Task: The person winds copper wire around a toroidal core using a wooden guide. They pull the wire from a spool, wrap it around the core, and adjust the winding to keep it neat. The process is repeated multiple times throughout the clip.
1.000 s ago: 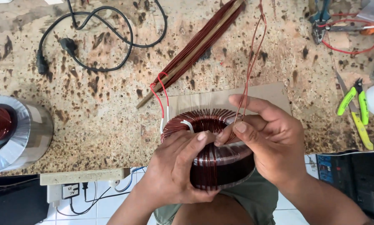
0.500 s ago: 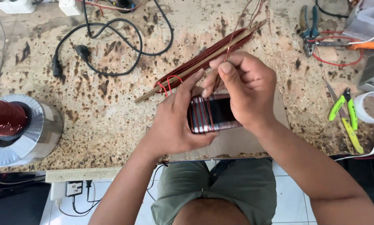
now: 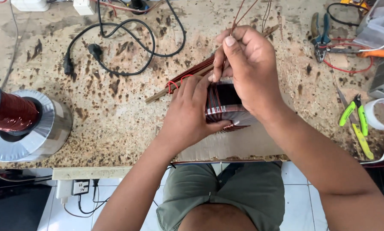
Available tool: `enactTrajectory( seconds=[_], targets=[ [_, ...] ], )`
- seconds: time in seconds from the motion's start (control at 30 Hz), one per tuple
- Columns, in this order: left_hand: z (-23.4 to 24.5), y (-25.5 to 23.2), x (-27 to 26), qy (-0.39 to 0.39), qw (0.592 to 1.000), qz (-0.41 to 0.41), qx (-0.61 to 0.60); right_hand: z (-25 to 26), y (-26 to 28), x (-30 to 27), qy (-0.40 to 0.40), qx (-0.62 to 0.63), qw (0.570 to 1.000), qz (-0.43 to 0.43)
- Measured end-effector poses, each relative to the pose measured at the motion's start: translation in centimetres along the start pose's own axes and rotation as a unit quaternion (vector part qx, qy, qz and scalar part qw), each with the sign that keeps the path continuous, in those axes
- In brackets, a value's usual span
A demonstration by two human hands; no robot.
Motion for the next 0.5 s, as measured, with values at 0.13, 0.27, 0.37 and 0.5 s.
enactTrajectory(
  seconds=[0.13,0.27,0.37,0.5],
  targets=[
    [-0.22,0.01,0.24,-0.022,0.999,-0.015,0.028,-0.23,0.18,0.30,-0.009,-0.005,1.000,-0.019],
    [-0.09,-0.05,0.50,-0.029,0.999,-0.009,0.038,-0.15,0.09,0.60,-0.014,0.003,1.000,-0.027],
    [-0.20,-0.01,0.44,-0.041,0.998,-0.010,0.043,-0.12,0.18,0.19,-0.014,0.035,0.999,-0.038],
    [-0.22,-0.05,0.30,-0.053,0.998,-0.012,0.037,-0.02,0.36,-0.19,-0.018,0.039,0.998,-0.035]
  ],
)
Point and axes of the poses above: each hand's wrist, its own x-axis towards the middle knuckle, its own z-axis out of the back of the hand, y = z × x, the point moved 2 cm from there along x, towards the middle knuckle, and after that the axes turned 9 degrees about -y, right-handed, at the moved point
